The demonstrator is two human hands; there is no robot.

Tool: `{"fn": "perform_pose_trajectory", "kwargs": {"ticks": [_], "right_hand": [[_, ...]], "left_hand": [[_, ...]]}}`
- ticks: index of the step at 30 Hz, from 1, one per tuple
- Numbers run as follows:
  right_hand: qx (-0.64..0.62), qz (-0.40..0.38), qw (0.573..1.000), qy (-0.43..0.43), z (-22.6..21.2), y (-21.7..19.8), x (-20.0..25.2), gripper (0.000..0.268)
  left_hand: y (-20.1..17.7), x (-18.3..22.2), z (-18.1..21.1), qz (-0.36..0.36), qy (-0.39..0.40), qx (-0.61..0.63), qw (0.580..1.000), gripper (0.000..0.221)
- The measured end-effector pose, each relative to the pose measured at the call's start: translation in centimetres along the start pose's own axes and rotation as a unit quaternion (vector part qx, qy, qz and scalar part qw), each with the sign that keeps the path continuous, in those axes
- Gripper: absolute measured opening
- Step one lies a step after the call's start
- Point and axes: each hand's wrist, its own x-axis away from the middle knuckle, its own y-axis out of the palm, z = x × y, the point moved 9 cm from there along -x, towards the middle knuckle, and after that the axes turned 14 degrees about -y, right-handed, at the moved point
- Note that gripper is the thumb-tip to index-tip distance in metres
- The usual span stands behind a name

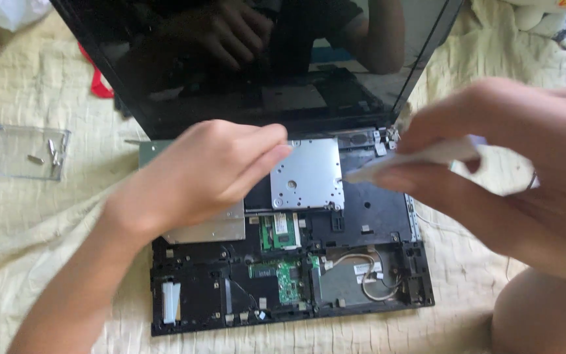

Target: Disassembling internal laptop components by removing screws and extracting the optical drive.

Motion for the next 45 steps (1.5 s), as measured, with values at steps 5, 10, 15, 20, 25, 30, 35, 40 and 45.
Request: {"fn": "perform_pose_trajectory", "kwargs": {"ticks": [5, 10, 15, 20, 25, 30, 35, 40, 45], "right_hand": [[-0.012, -0.063, 0.998, -0.007, -0.4, 1.5, 1.0, 0.024], [-0.01, -0.116, 0.993, 0.005, 0.0, 3.4, 1.7, 0.02], [-0.044, -0.242, 0.968, 0.049, 1.0, 7.6, 2.6, 0.016], [-0.065, -0.18, 0.981, 0.025, 0.5, 7.5, 3.5, 0.011], [-0.095, -0.077, 0.992, 0.018, 0.4, 6.8, 3.9, 0.01], [-0.121, -0.089, 0.988, 0.027, 1.0, 7.6, 4.2, 0.011], [-0.122, -0.085, 0.988, 0.03, 0.9, 7.6, 4.1, 0.011], [-0.11, -0.08, 0.991, 0.02, 0.8, 7.3, 4.1, 0.011], [-0.129, -0.078, 0.988, 0.021, 0.8, 7.4, 4.0, 0.009]], "left_hand": [[-1.5, 8.0, -8.0, 0.032, -0.171, -0.052, 0.983, 0.035], [-1.4, 20.4, -18.5, 0.097, -0.404, -0.066, 0.907, 0.033], [0.6, 25.3, -21.5, 0.147, -0.422, -0.091, 0.89, 0.015], [0.0, 23.6, -17.3, 0.247, -0.29, -0.091, 0.92, 0.004], [0.2, 21.6, -14.9, 0.222, -0.23, -0.087, 0.943, 0.006], [0.6, 21.2, -15.2, 0.199, -0.248, -0.081, 0.945, 0.011], [-0.4, 19.9, -14.1, 0.205, -0.218, -0.073, 0.951, 0.011], [-2.8, 15.5, -8.2, 0.198, -0.136, -0.124, 0.963, 0.015], [-1.4, 9.2, 0.2, 0.134, 0.065, -0.144, 0.978, 0.025]]}}
